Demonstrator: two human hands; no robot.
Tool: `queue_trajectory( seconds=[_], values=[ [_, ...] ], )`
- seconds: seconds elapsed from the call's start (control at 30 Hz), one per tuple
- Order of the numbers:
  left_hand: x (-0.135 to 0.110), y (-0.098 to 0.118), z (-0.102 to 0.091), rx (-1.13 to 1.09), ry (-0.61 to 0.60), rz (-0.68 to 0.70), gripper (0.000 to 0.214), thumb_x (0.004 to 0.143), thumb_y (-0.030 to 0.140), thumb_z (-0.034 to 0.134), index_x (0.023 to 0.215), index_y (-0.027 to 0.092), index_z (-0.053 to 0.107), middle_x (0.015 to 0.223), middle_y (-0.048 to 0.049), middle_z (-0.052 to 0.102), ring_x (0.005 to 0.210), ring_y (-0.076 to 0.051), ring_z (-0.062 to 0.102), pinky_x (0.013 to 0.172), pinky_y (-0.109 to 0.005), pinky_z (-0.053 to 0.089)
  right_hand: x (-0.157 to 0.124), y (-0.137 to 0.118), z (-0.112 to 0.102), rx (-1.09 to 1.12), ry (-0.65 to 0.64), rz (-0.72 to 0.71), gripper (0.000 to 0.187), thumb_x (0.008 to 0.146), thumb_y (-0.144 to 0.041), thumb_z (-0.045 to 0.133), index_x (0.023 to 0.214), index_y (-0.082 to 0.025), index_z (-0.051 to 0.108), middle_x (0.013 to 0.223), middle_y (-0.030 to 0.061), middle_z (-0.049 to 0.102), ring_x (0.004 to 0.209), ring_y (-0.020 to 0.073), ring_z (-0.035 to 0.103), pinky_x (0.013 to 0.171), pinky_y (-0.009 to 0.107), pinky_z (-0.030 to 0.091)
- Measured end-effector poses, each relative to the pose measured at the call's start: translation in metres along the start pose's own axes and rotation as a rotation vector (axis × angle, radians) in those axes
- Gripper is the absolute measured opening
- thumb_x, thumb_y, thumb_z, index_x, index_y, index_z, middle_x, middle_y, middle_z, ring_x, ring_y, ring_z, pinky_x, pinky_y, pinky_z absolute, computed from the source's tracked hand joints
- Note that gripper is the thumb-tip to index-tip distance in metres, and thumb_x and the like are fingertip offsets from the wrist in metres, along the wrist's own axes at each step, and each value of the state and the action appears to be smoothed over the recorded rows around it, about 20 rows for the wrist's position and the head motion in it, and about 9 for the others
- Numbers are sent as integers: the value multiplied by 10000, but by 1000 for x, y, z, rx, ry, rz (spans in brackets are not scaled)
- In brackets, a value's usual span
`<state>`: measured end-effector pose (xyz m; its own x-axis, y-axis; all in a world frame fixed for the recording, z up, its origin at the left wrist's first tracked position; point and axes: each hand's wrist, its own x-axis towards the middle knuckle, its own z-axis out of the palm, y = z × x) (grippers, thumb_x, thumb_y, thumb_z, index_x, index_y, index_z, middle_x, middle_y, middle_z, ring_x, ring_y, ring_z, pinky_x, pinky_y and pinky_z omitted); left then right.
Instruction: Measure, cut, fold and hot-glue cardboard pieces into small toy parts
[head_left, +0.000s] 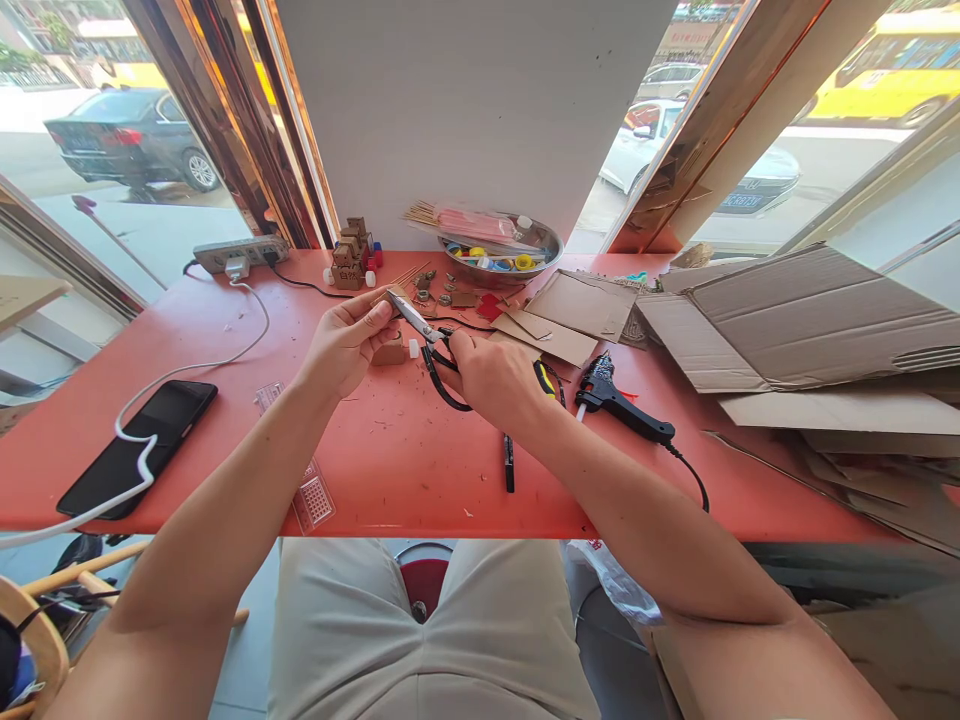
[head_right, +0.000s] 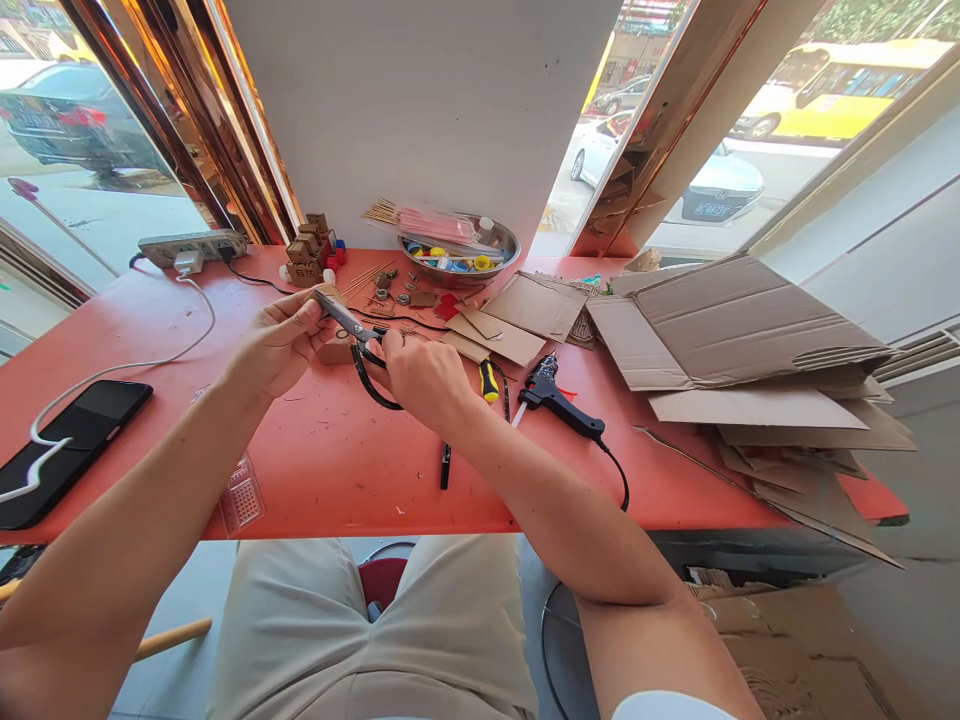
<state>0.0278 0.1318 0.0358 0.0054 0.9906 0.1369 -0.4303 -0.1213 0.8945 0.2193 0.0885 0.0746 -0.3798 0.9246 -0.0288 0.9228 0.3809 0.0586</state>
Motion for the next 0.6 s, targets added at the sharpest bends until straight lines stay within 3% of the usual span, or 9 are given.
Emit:
queue_trajectory(
  seconds=[0.13,0.23,0.4,0.5,0.6],
  values=[
    [0,1,-1,34,12,-1,397,549,303,1074,873,205,865,852,-21,823,700,-105,739,709,-210,637,2,3,3,30,36,-5,415,1170,-395,336,1265,-131,642,1073,228,823,1032,327,793,652,309,315],
    [1,-1,-3,70,22,28,435,540,330,1074,906,213,870,912,-38,841,775,-132,765,741,-232,645,6,9,5,172,67,4,332,1140,-394,440,1185,-163,675,1044,188,830,991,313,787,677,307,353],
    [2,-1,-1,129,-31,118,515,461,349,1093,919,247,880,927,-41,853,872,-175,787,761,-249,644,20,44,9,405,269,148,306,1111,-412,438,1117,-187,645,1095,175,820,988,321,757,741,327,432],
    [0,0,3,182,-77,194,536,436,348,1097,917,252,881,980,-48,858,906,-200,788,782,-280,656,27,65,13,418,304,242,328,1076,-490,475,1145,-194,599,1112,195,802,957,331,727,734,339,439],
    [-2,2,6,182,-96,216,528,455,382,1097,919,257,879,976,-44,854,890,-199,785,778,-291,661,26,67,13,377,253,122,319,1066,-464,431,1147,-199,589,1043,179,790,901,320,700,698,329,396]
  ],
)
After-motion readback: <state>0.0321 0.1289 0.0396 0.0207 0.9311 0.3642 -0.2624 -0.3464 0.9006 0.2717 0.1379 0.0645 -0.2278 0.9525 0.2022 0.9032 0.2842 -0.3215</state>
